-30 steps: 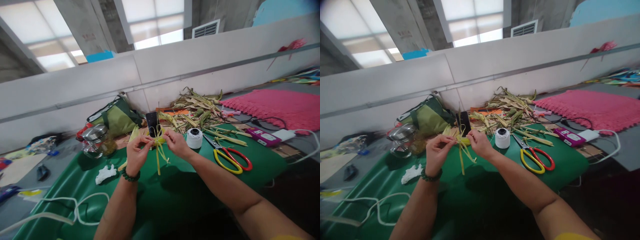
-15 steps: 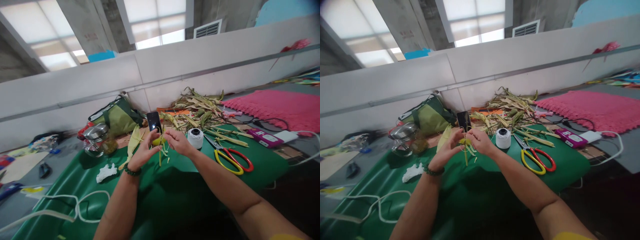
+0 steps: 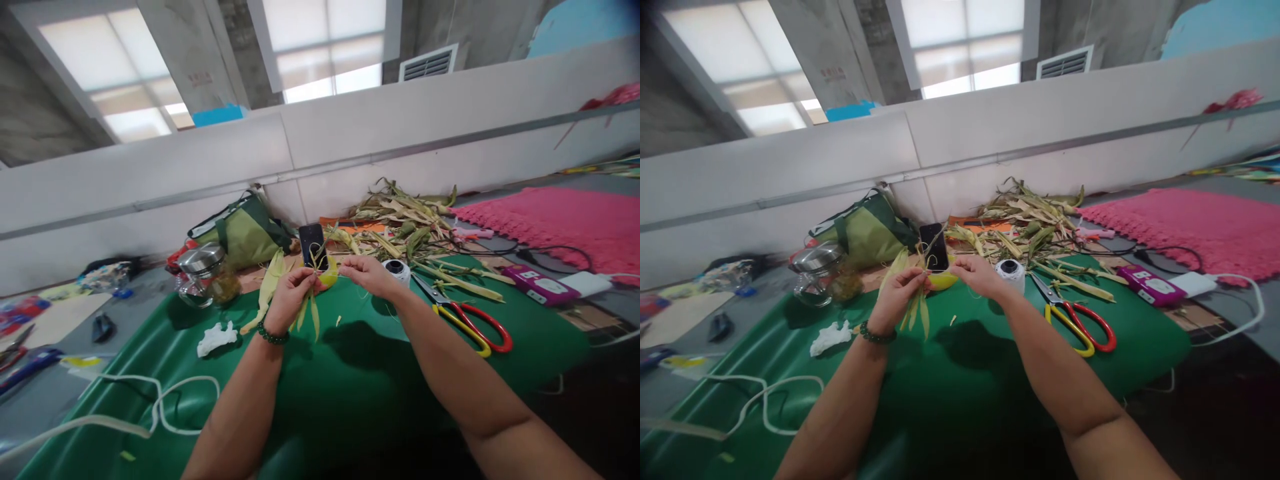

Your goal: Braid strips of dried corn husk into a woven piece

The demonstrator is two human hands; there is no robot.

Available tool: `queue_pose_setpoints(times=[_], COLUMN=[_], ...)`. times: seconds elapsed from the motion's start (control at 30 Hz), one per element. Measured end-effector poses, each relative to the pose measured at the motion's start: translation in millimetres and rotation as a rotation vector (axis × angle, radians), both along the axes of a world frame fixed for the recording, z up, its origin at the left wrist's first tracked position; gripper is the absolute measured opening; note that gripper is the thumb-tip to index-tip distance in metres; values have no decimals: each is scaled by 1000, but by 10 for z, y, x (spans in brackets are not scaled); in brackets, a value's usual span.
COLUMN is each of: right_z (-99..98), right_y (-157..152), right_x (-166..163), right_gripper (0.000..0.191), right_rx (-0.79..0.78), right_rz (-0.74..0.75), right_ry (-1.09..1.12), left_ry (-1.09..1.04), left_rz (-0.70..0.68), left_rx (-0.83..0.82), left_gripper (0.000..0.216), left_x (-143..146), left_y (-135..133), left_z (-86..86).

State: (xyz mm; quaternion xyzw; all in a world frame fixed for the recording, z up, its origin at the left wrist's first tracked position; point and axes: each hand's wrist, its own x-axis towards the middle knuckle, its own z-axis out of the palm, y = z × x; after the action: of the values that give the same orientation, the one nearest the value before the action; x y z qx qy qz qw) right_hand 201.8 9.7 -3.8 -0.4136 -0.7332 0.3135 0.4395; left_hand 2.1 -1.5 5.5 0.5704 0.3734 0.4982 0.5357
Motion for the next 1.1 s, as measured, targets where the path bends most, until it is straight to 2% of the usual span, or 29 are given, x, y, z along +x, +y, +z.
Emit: queue_pose_setpoints(times=[0.1, 0.17, 0.23, 0.3, 0.43, 0.5, 0.6, 0.73, 0.8, 0.87, 0.97, 1.03, 1.1], right_z=[-55, -67, -51, -25, -26, -48, -59, -34, -21, -7, 10, -4, -63], right_y=[110, 137, 108, 38, -107, -140, -146, -130, -121, -131, -260, -453, -708], right_x=[139, 205, 203, 116, -188, -284, -278, -183, -181, -179, -32, 214, 535], right_gripper=[23, 19, 16, 18, 43, 35, 11, 11, 12, 13, 18, 29, 30], right_rx=[-16, 18, 78, 87, -130, -189, -123, 148, 216, 196, 147, 149, 140], right_rz=[-190, -379, -497, -438, 30, 117, 70, -33, -62, -94, -234, -361, -504], right_ry=[-91, -155, -170, -67, 238, 276, 191, -45, -158, -266, -379, -413, -500], left_ry=[25, 38, 58, 95, 246, 318, 365, 365, 334, 285, 215, 201, 197], left_rz=[48, 55, 42, 27, 46, 70, 108, 107, 102, 82, 51, 63, 79], left_rx=[39, 40, 40, 66, 211, 289, 351, 335, 285, 185, 33, -22, -50], left_gripper=[38, 38, 38, 36, 28, 23, 19, 18, 21, 25, 31, 33, 34], left_x=[-33, -47, -44, -24, 22, 30, 35, 52, 56, 44, -1, -40, -76], left_y=[-6, -11, -17, -26, -48, -56, -61, -56, -46, -27, 14, 38, 51], left_z=[36, 51, 54, 49, 37, 37, 35, 18, 8, 4, 15, 36, 64])
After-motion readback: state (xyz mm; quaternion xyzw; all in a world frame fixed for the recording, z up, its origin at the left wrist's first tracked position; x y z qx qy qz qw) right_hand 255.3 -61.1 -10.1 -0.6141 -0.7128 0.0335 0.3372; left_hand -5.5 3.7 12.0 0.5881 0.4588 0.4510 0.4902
